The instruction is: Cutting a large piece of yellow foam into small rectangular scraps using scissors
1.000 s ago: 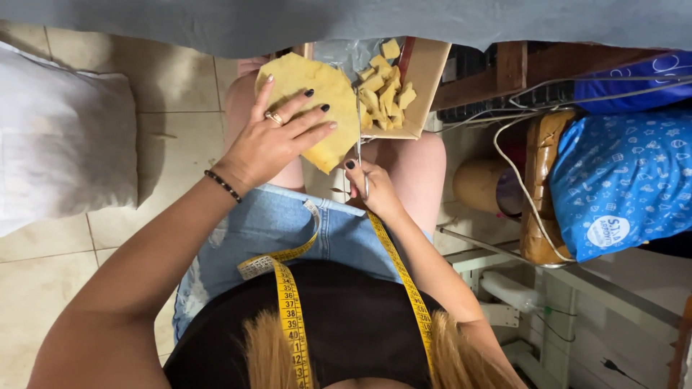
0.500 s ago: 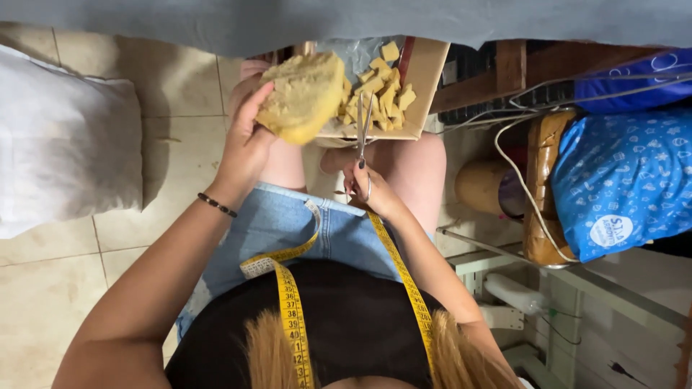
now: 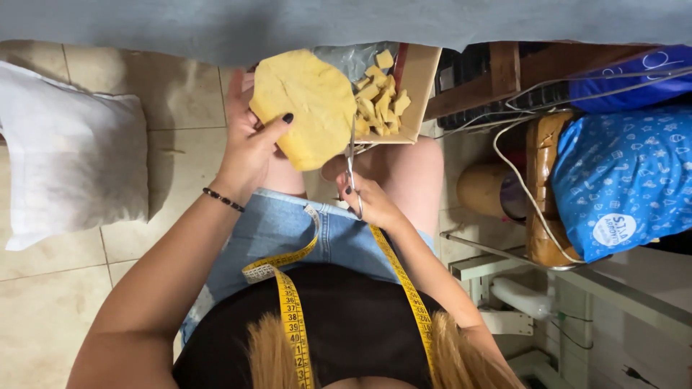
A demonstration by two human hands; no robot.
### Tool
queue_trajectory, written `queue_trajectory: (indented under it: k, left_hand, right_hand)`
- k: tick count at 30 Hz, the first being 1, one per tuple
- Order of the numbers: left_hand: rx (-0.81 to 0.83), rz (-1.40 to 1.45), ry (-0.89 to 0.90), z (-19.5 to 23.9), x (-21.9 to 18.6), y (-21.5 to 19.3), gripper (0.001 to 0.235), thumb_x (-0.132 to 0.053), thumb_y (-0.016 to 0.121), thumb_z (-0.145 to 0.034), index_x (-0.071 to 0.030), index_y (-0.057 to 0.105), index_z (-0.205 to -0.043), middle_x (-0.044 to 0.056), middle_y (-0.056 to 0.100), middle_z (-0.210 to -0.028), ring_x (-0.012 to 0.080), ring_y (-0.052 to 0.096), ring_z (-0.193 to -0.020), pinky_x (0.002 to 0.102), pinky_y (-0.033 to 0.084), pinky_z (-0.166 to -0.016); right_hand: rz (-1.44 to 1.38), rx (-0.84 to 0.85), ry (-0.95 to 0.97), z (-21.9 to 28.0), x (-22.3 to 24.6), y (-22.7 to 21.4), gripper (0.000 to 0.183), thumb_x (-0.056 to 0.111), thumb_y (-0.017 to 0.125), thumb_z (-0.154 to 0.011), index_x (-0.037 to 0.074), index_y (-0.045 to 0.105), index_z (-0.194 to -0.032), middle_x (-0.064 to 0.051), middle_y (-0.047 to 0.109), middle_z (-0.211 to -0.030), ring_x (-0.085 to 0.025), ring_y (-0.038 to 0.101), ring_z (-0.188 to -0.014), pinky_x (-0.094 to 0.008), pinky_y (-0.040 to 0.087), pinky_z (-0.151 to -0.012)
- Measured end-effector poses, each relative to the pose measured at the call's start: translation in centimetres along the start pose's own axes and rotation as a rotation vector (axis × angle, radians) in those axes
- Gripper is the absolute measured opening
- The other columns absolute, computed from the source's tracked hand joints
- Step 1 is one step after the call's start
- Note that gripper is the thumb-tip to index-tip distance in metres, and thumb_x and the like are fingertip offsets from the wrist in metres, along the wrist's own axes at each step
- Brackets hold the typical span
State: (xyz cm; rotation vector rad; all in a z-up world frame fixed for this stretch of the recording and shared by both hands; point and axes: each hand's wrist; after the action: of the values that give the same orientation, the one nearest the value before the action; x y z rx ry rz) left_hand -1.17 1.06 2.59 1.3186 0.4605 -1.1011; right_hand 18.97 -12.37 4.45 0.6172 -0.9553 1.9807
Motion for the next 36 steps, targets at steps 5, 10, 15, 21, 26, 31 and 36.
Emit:
queue_trajectory:
  k: [5, 10, 15, 21, 26, 31, 36]
  left_hand:
    - [0.170, -0.032, 0.167, -0.9, 1.3, -1.3, 0.072, 0.006, 0.066, -0.089, -0.016, 0.030, -0.147, 0.009, 0.056, -0.140, 0.0233, 0.058, -0.128, 0.044, 0.060, -0.096]
    - [0.126, -0.052, 0.151, 0.0, 4.6, -2.7, 0.064, 0.006, 0.074, -0.088, -0.009, 0.038, -0.139, 0.012, 0.062, -0.121, 0.0216, 0.065, -0.108, 0.039, 0.061, -0.085]
    - [0.111, -0.160, 0.027, 1.0, 2.8, -1.2, 0.064, 0.006, 0.075, -0.083, -0.008, 0.041, -0.135, 0.011, 0.061, -0.118, 0.0203, 0.062, -0.107, 0.041, 0.059, -0.084]
    - [0.031, -0.061, 0.006, 0.9, 5.2, -0.5, 0.074, 0.007, 0.075, -0.084, -0.008, 0.037, -0.145, 0.013, 0.059, -0.123, 0.0220, 0.062, -0.111, 0.044, 0.059, -0.089]
    - [-0.002, -0.049, 0.016, 1.3, 4.6, -0.7, 0.062, 0.006, 0.075, -0.082, -0.008, 0.043, -0.134, 0.010, 0.060, -0.119, 0.0201, 0.061, -0.107, 0.040, 0.058, -0.089]
    - [0.036, -0.146, 0.138, -0.7, 1.2, -1.2, 0.061, 0.003, 0.072, -0.085, -0.008, 0.039, -0.136, 0.009, 0.058, -0.122, 0.0203, 0.058, -0.113, 0.042, 0.054, -0.095]
    - [0.227, -0.315, 0.188, -2.1, 1.6, -2.7, 0.076, 0.002, 0.066, -0.089, -0.008, 0.026, -0.152, 0.019, 0.052, -0.134, 0.0321, 0.054, -0.126, 0.048, 0.053, -0.099]
  right_hand:
    - [-0.092, -0.064, -0.116, -1.1, -3.1, 0.3, 0.057, 0.065, 0.032, -0.097, 0.013, 0.056, -0.101, -0.013, 0.064, -0.088, -0.030, 0.063, -0.081, -0.042, 0.054, -0.072]
    - [-0.090, -0.126, -0.253, -1.7, -4.1, 0.2, 0.050, 0.057, 0.042, -0.103, 0.011, 0.059, -0.104, -0.023, 0.069, -0.085, -0.044, 0.068, -0.085, -0.052, 0.054, -0.079]
    - [-0.096, -0.286, -0.169, 0.1, -0.4, 0.3, 0.043, 0.050, 0.051, -0.102, 0.013, 0.066, -0.084, -0.013, 0.067, -0.064, -0.033, 0.069, -0.071, -0.043, 0.054, -0.074]
    - [-0.241, -0.366, -0.085, -1.7, -3.6, 1.7, 0.057, 0.050, 0.056, -0.103, 0.017, 0.063, -0.057, -0.001, 0.062, -0.046, -0.019, 0.059, -0.051, -0.029, 0.050, -0.059]
    - [-0.288, -0.361, -0.095, -2.6, -6.3, 1.9, 0.053, 0.044, 0.055, -0.105, 0.016, 0.062, -0.061, 0.000, 0.059, -0.044, -0.016, 0.056, -0.049, -0.026, 0.049, -0.058]
    - [-0.334, -0.273, -0.182, -2.9, -6.7, 1.3, 0.045, 0.039, 0.051, -0.107, 0.014, 0.064, -0.072, -0.003, 0.064, -0.053, -0.017, 0.059, -0.057, -0.028, 0.049, -0.065]
    - [-0.126, -0.053, -0.215, -1.0, -3.7, 0.9, 0.067, 0.062, 0.034, -0.104, 0.000, 0.057, -0.117, -0.037, 0.067, -0.095, -0.056, 0.065, -0.096, -0.064, 0.050, -0.087]
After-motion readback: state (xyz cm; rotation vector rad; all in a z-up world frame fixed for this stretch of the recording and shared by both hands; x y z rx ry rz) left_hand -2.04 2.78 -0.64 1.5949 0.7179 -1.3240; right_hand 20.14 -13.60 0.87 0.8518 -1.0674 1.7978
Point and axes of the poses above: each hand's wrist, its own z-axis away from the middle knuckle, its own y-axis out of the palm, x = y × z
